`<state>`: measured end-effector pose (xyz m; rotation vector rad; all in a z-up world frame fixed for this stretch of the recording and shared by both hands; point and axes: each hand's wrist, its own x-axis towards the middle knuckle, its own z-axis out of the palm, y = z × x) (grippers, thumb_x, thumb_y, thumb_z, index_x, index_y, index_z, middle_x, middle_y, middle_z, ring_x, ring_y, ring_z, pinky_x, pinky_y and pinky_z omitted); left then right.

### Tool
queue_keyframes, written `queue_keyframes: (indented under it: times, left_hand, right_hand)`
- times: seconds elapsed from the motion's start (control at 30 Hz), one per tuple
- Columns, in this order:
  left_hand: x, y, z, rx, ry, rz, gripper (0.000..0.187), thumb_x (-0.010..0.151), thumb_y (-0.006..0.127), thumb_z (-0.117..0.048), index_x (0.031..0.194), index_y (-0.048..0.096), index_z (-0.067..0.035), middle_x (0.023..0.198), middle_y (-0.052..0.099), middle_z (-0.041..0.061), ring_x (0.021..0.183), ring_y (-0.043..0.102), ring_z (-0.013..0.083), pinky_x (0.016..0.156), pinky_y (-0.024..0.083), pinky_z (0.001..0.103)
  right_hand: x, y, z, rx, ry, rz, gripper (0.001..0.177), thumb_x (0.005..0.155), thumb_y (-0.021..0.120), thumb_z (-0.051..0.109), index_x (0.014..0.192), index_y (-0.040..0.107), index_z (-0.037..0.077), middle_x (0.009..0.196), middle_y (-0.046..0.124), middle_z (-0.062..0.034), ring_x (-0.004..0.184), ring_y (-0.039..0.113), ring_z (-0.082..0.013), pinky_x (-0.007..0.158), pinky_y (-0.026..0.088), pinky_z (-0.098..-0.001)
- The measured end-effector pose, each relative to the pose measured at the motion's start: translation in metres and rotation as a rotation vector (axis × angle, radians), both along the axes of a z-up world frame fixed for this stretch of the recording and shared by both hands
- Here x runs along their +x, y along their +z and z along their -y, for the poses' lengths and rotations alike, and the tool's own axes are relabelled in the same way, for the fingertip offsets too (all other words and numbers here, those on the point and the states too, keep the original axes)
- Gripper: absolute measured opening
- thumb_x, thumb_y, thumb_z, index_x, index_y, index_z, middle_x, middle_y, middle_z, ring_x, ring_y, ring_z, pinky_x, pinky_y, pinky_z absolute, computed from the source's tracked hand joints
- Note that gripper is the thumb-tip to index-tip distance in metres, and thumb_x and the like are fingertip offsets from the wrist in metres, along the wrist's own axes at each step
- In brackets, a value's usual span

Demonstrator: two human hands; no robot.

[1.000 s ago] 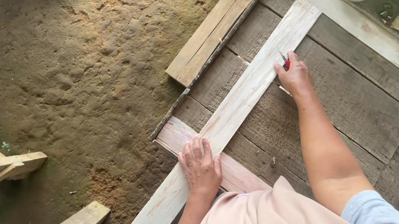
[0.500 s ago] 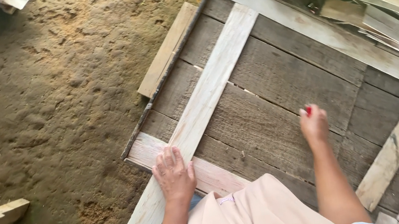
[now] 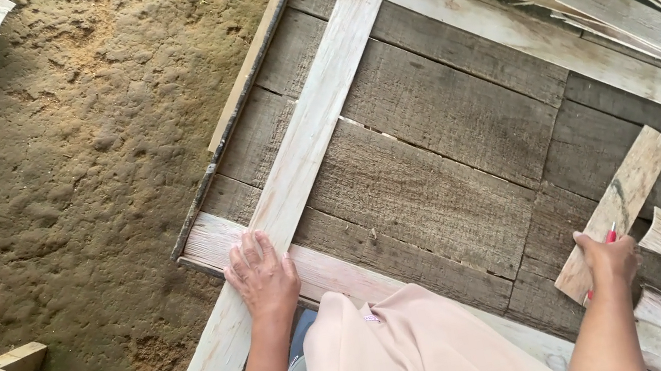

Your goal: The person cuts strips of wood using a utility knife, using a larger piece of wood as a guide for the blade.

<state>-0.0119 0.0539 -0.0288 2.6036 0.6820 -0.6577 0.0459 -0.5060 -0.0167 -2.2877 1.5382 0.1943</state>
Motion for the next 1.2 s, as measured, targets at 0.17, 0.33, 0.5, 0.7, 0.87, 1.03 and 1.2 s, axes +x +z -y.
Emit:
queue_keyframes:
  times: [0.17, 0.33, 0.5, 0.7, 0.87, 1.03, 1.2]
  left_hand:
    - [-0.026, -0.069, -0.01, 0.367, -0.123, 0.462, 0.071, 0.088, 0.06, -0.047, 0.148, 0.052, -0.011, 0.15, 0.046, 0.019, 0.135, 0.04, 0.0469, 0.107, 0.03, 0.066]
    - [-0.03, -0.088, -0.018, 0.453, -0.246, 0.614, 0.067, 0.088, 0.067, -0.043, 0.146, 0.062, -0.008, 0.147, 0.052, 0.024, 0.133, 0.045, 0.0495, 0.103, 0.037, 0.066]
    - [-0.025, -0.109, -0.032, 0.429, -0.198, 0.603, 0.062, 0.09, 0.065, -0.049, 0.139, 0.068, -0.011, 0.131, 0.062, 0.022, 0.121, 0.056, 0.0444, 0.097, 0.04, 0.061]
    - [-0.024, -0.059, -0.011, 0.364, -0.04, 0.649, 0.05, 0.08, 0.074, -0.049, 0.123, 0.069, -0.024, 0.129, 0.064, 0.006, 0.119, 0.057, 0.0331, 0.1, 0.043, 0.056]
    - [-0.027, -0.057, 0.001, 0.351, 0.03, 0.69, 0.049, 0.082, 0.072, -0.041, 0.126, 0.066, -0.019, 0.138, 0.057, 0.01, 0.129, 0.05, 0.0387, 0.105, 0.038, 0.06]
    - [-0.029, -0.051, -0.001, 0.312, 0.023, 0.724, 0.05, 0.082, 0.068, -0.034, 0.129, 0.065, -0.017, 0.13, 0.054, 0.01, 0.125, 0.047, 0.0359, 0.104, 0.036, 0.057]
    - [-0.035, -0.052, -0.002, 0.254, 0.03, 0.739, 0.069, 0.072, 0.073, -0.023, 0.137, 0.055, -0.007, 0.128, 0.056, 0.012, 0.125, 0.05, 0.0325, 0.105, 0.04, 0.049]
  right_hand:
    - [0.001, -0.069, 0.008, -0.104, 0.155, 0.394, 0.076, 0.072, 0.092, 0.039, 0.127, 0.059, -0.002, 0.118, 0.063, -0.0266, 0.111, 0.062, -0.0453, 0.094, 0.046, -0.0527]
    - [0.012, -0.029, -0.069, -0.103, 0.16, 0.442, 0.067, 0.077, 0.083, 0.043, 0.131, 0.052, 0.018, 0.121, 0.052, -0.0132, 0.114, 0.061, -0.0424, 0.091, 0.05, -0.059]
    - [0.01, 0.06, -0.193, 0.168, 0.647, 0.307, 0.073, 0.08, 0.08, 0.038, 0.146, 0.053, 0.024, 0.131, 0.052, -0.0096, 0.113, 0.065, -0.0427, 0.094, 0.055, -0.0579]
    - [-0.002, 0.035, -0.299, 0.163, 1.214, 0.162, 0.085, 0.073, 0.079, 0.045, 0.15, 0.046, 0.032, 0.127, 0.049, -0.0037, 0.091, 0.072, -0.0452, 0.084, 0.06, -0.0601]
    - [-0.003, 0.015, -0.342, 0.173, 1.469, 0.08, 0.089, 0.074, 0.078, 0.045, 0.153, 0.041, 0.03, 0.126, 0.049, -0.0045, 0.091, 0.073, -0.0445, 0.081, 0.06, -0.0621]
    - [-0.003, 0.01, -0.354, 0.185, 1.528, -0.032, 0.092, 0.074, 0.077, 0.048, 0.155, 0.039, 0.026, 0.13, 0.05, -0.0062, 0.093, 0.072, -0.0467, 0.084, 0.058, -0.0641]
    - [-0.013, 0.011, -0.346, 0.224, 1.566, -0.115, 0.099, 0.072, 0.079, 0.048, 0.157, 0.036, 0.023, 0.131, 0.049, -0.0066, 0.092, 0.072, -0.0477, 0.083, 0.059, -0.0634]
